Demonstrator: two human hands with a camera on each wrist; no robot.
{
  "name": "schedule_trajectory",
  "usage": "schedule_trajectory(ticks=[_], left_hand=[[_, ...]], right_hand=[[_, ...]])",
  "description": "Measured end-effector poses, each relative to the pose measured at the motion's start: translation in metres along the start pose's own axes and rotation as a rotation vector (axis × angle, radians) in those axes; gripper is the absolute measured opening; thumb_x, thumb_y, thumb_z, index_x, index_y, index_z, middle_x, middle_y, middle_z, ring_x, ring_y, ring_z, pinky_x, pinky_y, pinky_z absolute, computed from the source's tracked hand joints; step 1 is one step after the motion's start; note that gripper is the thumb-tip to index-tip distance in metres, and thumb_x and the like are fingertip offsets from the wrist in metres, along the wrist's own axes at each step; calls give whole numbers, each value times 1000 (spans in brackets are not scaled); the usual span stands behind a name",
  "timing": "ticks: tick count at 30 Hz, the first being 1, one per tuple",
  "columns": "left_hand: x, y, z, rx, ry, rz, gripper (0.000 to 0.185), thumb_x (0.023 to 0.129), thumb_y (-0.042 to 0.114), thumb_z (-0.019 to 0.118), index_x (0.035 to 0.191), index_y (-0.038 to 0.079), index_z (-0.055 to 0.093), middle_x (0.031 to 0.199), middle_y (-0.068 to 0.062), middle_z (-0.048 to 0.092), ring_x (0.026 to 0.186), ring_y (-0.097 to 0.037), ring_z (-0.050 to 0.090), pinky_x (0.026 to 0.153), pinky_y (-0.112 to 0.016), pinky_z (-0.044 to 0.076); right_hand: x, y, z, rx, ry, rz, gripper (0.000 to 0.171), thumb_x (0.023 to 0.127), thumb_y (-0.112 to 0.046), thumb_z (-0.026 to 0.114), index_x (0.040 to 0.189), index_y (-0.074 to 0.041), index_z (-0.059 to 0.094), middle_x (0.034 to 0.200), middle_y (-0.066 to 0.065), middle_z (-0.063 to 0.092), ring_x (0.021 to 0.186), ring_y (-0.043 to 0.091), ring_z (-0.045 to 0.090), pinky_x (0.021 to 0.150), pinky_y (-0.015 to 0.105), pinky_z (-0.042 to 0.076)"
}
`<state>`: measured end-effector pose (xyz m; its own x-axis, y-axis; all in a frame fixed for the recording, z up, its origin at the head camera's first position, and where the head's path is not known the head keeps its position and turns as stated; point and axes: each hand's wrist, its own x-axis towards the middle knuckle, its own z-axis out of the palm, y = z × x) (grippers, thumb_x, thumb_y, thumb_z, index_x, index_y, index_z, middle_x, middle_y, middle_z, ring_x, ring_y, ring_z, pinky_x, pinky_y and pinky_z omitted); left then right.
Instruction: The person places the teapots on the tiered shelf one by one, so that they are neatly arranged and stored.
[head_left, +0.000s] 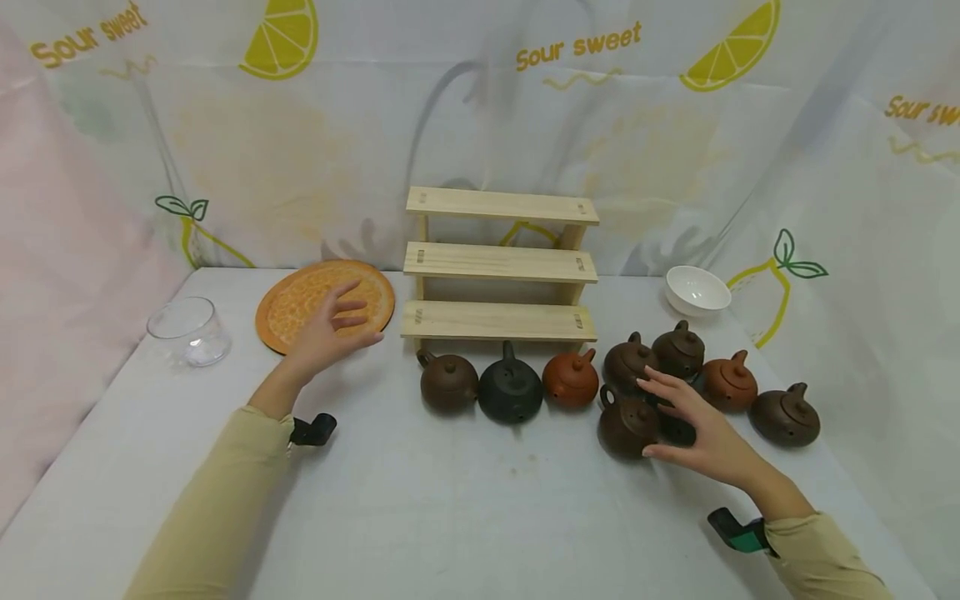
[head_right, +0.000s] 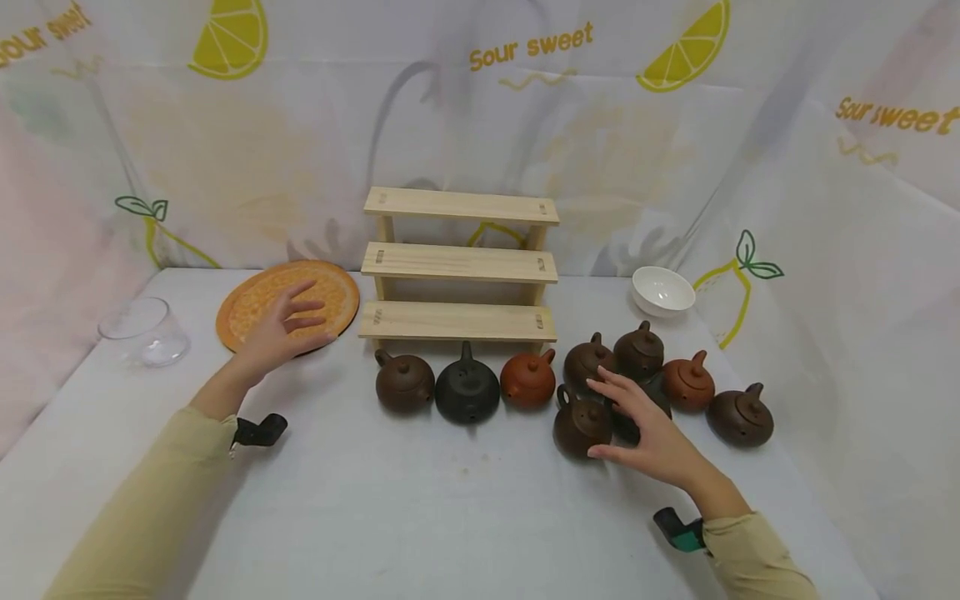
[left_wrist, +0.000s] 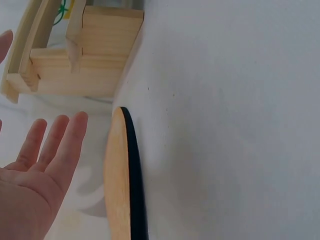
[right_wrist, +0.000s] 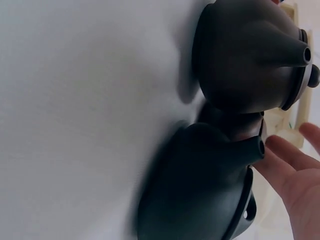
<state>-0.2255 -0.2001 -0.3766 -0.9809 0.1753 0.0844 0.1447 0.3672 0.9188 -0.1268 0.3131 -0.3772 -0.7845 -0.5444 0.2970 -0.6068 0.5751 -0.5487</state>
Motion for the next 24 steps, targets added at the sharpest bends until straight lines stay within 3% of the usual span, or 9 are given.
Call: schedule_trajectory(ticks=[4, 13, 16, 21, 24], left_hand=[[8, 0, 6, -18, -10, -2, 91, 79, 15, 76, 148, 19, 17, 138, -23, 36, 122, -38, 41, 92, -51, 38], [23, 5, 15, 14, -28, -47, 91, 80, 16, 75, 149, 21, 17, 142, -23, 31, 123, -41, 39, 95, -54, 36], [27, 5, 16, 15, -36, -76, 91, 80, 17, 75, 149, 23, 15, 143, -23, 29, 124, -41, 39, 95, -53, 36], [35, 4, 21, -9, -53, -76, 94, 80, 18, 76, 149, 26, 13, 144, -22, 27, 124, -41, 39, 94, -51, 38], [40, 5, 27, -34, -75, -61, 94, 80, 15, 75, 149, 26, 12, 144, -23, 25, 123, -41, 40, 92, -50, 40]], right_hand=[[1, 2, 1, 19, -39, 8, 81, 68, -15, 85, 136, -1, 43, 144, 19, 31, 130, 3, 28, 93, 16, 35], [1, 6, 7, -41, -43, 16, 79, 67, -24, 85, 135, -12, 46, 142, 16, 37, 132, 9, 27, 101, 13, 13], [0, 5, 7, -73, -49, 39, 77, 67, -28, 85, 134, -15, 49, 140, 12, 40, 130, 9, 30, 100, 16, 21], [0, 1, 6, -132, -102, 80, 68, 70, -34, 82, 130, -21, 53, 138, 3, 45, 126, 18, 38, 93, 43, 39], [1, 0, 4, -159, -144, 64, 66, 71, -31, 82, 129, -21, 54, 137, 1, 45, 124, 20, 41, 89, 47, 42]])
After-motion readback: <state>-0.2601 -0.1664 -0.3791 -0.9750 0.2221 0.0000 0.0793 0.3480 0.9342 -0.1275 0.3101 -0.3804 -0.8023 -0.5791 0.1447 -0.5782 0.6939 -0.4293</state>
